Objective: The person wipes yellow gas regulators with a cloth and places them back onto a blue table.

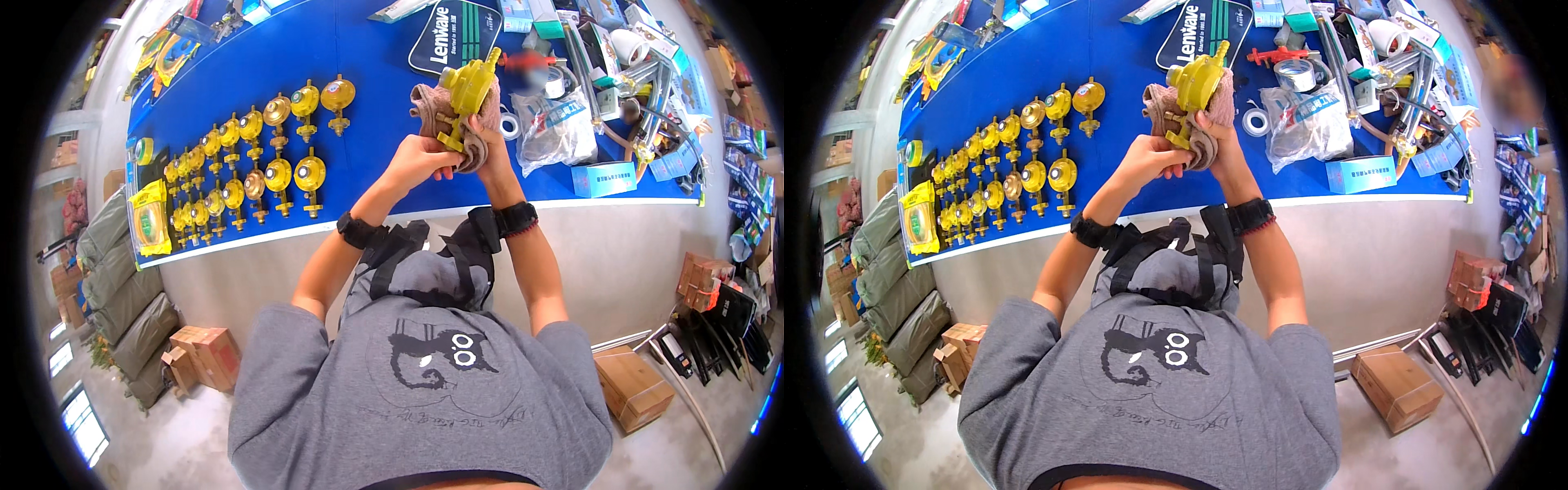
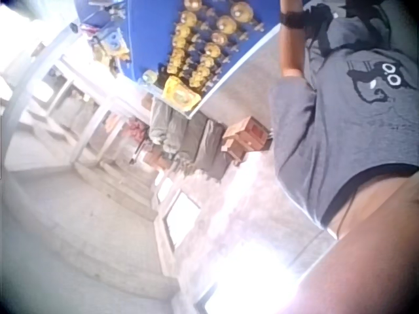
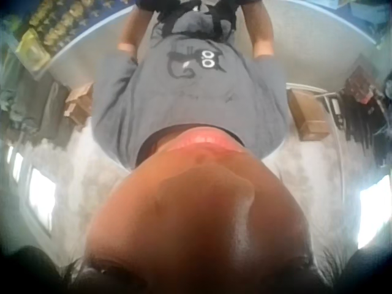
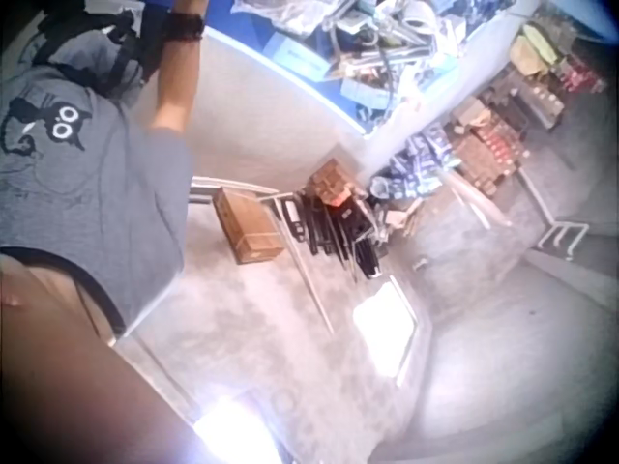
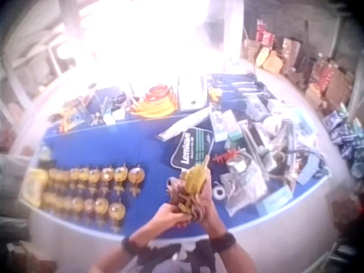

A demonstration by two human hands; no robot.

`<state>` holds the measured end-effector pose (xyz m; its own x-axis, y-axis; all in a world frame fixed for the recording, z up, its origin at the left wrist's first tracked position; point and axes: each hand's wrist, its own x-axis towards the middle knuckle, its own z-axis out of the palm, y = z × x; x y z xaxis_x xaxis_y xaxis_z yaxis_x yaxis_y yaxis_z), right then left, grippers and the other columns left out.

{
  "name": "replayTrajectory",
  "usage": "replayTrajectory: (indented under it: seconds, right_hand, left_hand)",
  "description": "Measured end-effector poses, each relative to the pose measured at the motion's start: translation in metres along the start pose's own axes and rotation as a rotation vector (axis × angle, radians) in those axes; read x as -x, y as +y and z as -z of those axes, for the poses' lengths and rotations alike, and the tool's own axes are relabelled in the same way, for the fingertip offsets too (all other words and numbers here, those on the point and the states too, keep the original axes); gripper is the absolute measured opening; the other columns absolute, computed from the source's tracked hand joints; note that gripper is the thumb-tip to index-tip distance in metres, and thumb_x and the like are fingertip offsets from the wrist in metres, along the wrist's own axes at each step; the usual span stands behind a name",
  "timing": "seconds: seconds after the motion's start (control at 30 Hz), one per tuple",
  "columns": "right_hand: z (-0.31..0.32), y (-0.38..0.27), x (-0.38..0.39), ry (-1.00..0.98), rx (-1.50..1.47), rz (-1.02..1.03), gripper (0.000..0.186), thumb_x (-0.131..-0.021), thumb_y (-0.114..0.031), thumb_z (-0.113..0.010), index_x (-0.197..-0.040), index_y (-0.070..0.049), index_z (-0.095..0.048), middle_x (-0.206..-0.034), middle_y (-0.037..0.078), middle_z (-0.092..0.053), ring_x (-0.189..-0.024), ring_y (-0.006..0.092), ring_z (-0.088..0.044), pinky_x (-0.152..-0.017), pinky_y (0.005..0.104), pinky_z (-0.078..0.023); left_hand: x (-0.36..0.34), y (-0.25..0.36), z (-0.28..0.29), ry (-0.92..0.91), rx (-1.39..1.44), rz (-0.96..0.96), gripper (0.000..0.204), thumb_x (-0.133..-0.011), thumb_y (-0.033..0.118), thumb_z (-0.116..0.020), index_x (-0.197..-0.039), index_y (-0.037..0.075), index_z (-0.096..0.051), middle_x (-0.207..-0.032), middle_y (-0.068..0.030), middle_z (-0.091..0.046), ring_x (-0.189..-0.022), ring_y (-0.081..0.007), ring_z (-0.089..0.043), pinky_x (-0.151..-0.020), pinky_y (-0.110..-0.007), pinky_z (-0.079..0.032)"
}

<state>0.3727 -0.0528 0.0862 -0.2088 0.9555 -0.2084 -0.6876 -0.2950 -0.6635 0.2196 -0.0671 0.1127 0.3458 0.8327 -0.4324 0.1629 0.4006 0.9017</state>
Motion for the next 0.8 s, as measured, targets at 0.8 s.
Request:
replayTrajectory:
  seconds: [0.8]
  right_hand:
    - [-0.011, 0.003, -0.001, -0.023, -0.126, -0.057, 0.051, -0.087, -0.022, -0.057, -0.130, -0.005, -0.036, -0.118, 0.012, -0.051, -0.106, 0.0260, -0.054, -0.091, 0.0381, -0.046]
  left_hand:
    - [0.030, 0.010, -0.015, 0.540, -1.106, -0.541, 0.027, -0.065, 0.027, -0.074, -0.071, 0.006, -0.057, -0.064, -0.0068, -0.060, -0.064, -0.0236, -0.062, -0.055, -0.033, -0.048]
